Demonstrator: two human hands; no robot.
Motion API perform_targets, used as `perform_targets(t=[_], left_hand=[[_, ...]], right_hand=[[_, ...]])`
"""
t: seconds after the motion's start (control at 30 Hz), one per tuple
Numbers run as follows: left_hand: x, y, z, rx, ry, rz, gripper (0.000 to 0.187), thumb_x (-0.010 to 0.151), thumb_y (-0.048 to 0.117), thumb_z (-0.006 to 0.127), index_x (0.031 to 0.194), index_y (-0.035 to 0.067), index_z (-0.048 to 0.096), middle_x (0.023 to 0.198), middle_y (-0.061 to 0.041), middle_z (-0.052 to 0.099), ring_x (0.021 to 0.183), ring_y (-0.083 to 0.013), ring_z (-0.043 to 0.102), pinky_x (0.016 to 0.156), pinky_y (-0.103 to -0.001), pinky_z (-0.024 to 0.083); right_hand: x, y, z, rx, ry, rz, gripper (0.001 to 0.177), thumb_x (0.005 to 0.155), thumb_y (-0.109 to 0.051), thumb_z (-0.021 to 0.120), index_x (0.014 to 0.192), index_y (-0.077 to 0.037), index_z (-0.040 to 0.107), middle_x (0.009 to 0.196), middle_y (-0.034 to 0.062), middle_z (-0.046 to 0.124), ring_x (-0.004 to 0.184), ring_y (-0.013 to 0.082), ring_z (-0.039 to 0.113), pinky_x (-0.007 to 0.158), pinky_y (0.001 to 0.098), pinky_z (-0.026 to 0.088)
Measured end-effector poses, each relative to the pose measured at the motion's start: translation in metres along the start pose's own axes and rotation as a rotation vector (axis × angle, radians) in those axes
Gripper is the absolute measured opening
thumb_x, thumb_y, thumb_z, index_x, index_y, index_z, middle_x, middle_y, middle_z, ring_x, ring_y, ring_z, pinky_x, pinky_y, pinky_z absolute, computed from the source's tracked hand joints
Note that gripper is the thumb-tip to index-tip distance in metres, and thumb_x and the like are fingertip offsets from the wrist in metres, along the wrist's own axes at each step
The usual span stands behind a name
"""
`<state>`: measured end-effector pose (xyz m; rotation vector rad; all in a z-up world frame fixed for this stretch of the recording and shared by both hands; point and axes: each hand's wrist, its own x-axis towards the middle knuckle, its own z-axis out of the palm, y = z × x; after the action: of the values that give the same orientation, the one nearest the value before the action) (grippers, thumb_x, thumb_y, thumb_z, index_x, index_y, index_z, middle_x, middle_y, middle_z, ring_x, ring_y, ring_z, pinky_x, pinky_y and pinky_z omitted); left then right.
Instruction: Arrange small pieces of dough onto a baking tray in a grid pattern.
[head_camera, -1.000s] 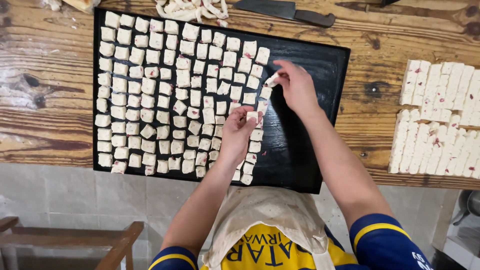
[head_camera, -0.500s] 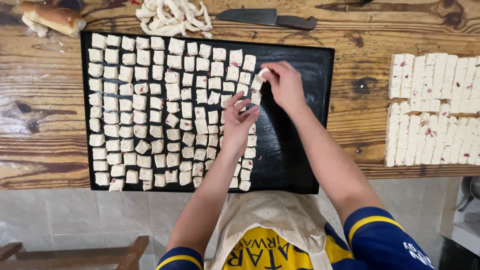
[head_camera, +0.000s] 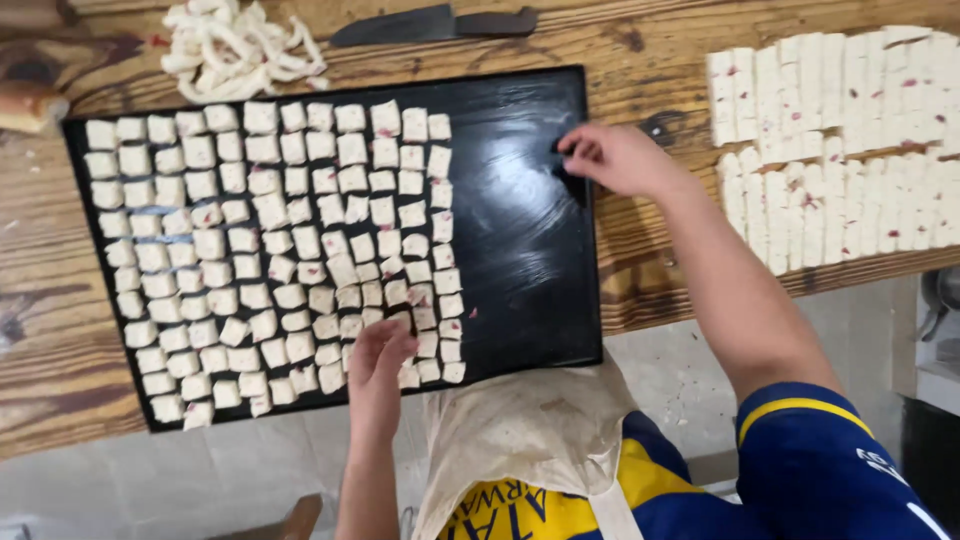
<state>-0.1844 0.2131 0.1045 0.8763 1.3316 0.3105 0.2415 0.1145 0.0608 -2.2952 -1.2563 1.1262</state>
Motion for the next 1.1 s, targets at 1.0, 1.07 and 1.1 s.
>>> perform_targets(t=[1.0, 1.07, 1.1], left_hand=[[0.097, -0.099, 0.423, -0.481, -0.796, 0.461, 0.046, 0.101, 0.001, 0.064, 0.143, -0.003, 0.047, 0.114, -0.026, 0.069, 0.081, -0.0327, 0.077, 0.066, -0.033, 0.066], [0.102, -0.097, 0.401, -0.430, -0.667, 0.495, 0.035, 0.099, 0.003, 0.067, 0.132, -0.005, 0.056, 0.101, -0.025, 0.072, 0.075, -0.0293, 0.076, 0.063, -0.032, 0.065], [0.104, -0.098, 0.387, -0.379, -0.547, 0.514, 0.025, 0.098, 0.004, 0.069, 0.121, -0.006, 0.064, 0.088, -0.024, 0.075, 0.068, -0.0258, 0.076, 0.059, -0.030, 0.064]], right_hand=[[-0.087, 0.113, -0.122, 0.470, -0.001, -0.193, 0.026, 0.105, -0.007, 0.061, 0.130, -0.004, 0.062, 0.098, 0.0024, 0.069, 0.091, 0.0119, 0.065, 0.078, 0.0273, 0.055], [-0.058, 0.125, -0.092, 0.420, 0.210, -0.187, 0.026, 0.105, -0.011, 0.066, 0.130, -0.009, 0.065, 0.097, 0.0042, 0.071, 0.083, 0.0131, 0.068, 0.073, 0.0263, 0.056], [-0.043, 0.130, -0.075, 0.373, 0.426, -0.169, 0.026, 0.104, -0.014, 0.072, 0.130, -0.013, 0.069, 0.096, 0.0060, 0.073, 0.076, 0.0144, 0.071, 0.067, 0.0253, 0.058]])
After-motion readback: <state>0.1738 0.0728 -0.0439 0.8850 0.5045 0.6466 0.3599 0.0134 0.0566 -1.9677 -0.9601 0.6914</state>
